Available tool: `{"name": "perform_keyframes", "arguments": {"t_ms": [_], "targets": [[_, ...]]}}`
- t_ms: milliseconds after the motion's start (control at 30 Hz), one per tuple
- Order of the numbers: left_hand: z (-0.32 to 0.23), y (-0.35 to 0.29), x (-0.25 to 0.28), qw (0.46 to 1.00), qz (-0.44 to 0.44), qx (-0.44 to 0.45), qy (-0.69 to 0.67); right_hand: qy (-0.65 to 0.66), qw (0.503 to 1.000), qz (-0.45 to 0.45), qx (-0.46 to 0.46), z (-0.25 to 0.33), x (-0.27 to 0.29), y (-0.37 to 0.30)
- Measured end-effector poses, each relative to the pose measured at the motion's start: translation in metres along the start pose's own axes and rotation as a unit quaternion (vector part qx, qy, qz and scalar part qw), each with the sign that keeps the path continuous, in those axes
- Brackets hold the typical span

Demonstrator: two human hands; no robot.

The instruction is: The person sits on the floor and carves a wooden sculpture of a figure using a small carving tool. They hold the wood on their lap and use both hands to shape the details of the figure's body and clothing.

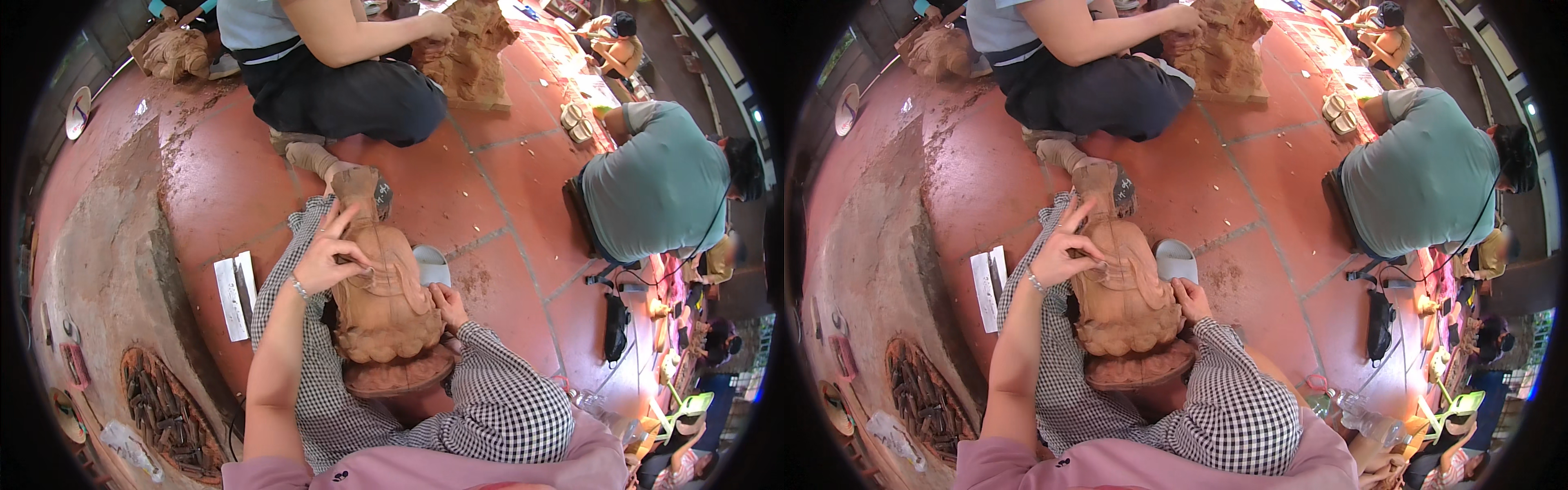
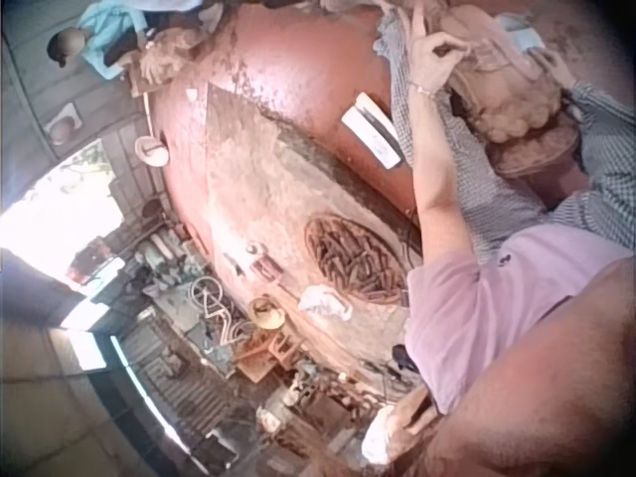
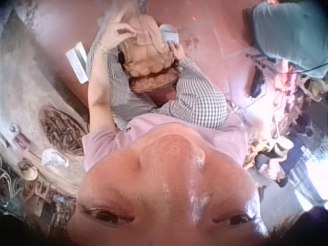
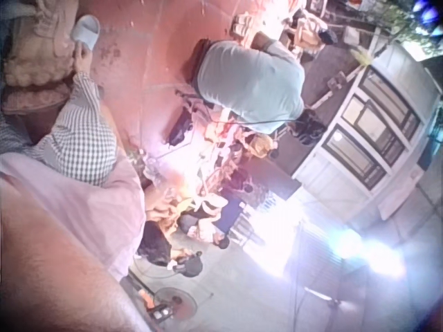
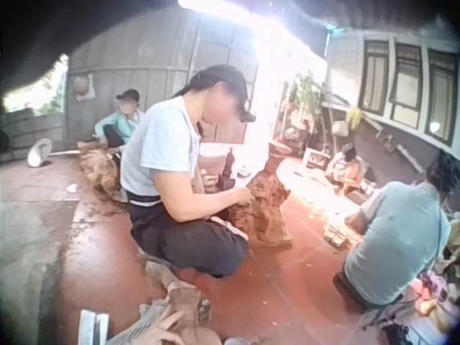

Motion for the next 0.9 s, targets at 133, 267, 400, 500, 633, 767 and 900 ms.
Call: {"name": "perform_keyframes", "arguments": {"t_ms": [133,267,400,500,633,767,900], "targets": [[-0.013,0.009,-0.023,0.998,-0.009,-0.04,0.05,0.042,0.999,-0.002,-0.018,0.006,-0.001,-0.002],[-0.03,0.018,-0.037,0.995,0.015,-0.042,0.091,0.019,1.0,0.005,-0.018,0.006,0.0,0.002],[-0.01,0.004,-0.016,0.999,0.007,-0.018,0.039,0.007,1.0,0.001,-0.005,0.011,0.002,-0.005],[-0.018,0.006,-0.023,0.998,-0.013,-0.033,0.055,0.025,1.0,-0.002,-0.007,0.012,-0.002,-0.002],[-0.03,0.016,-0.045,0.993,-0.003,-0.055,0.107,0.029,1.0,-0.01,0.003,0.008,0.001,0.003],[-0.011,0.007,-0.008,0.999,0.012,0.01,0.045,-0.013,1.0,-0.02,-0.003,-0.007,0.005,-0.001],[-0.004,0.002,-0.011,0.999,-0.027,-0.004,0.032,-0.003,1.0,-0.008,-0.012,0.009,0.0,0.0]]}}
Point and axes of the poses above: each hand's wrist, its own y-axis towards the middle knuckle, its own x-axis out of the back of the hand, z = x × y, the point moved 1 cm from there along y, towards the middle knuckle, and after that the axes turned 11 degrees about -y, right-handed, at the moved point
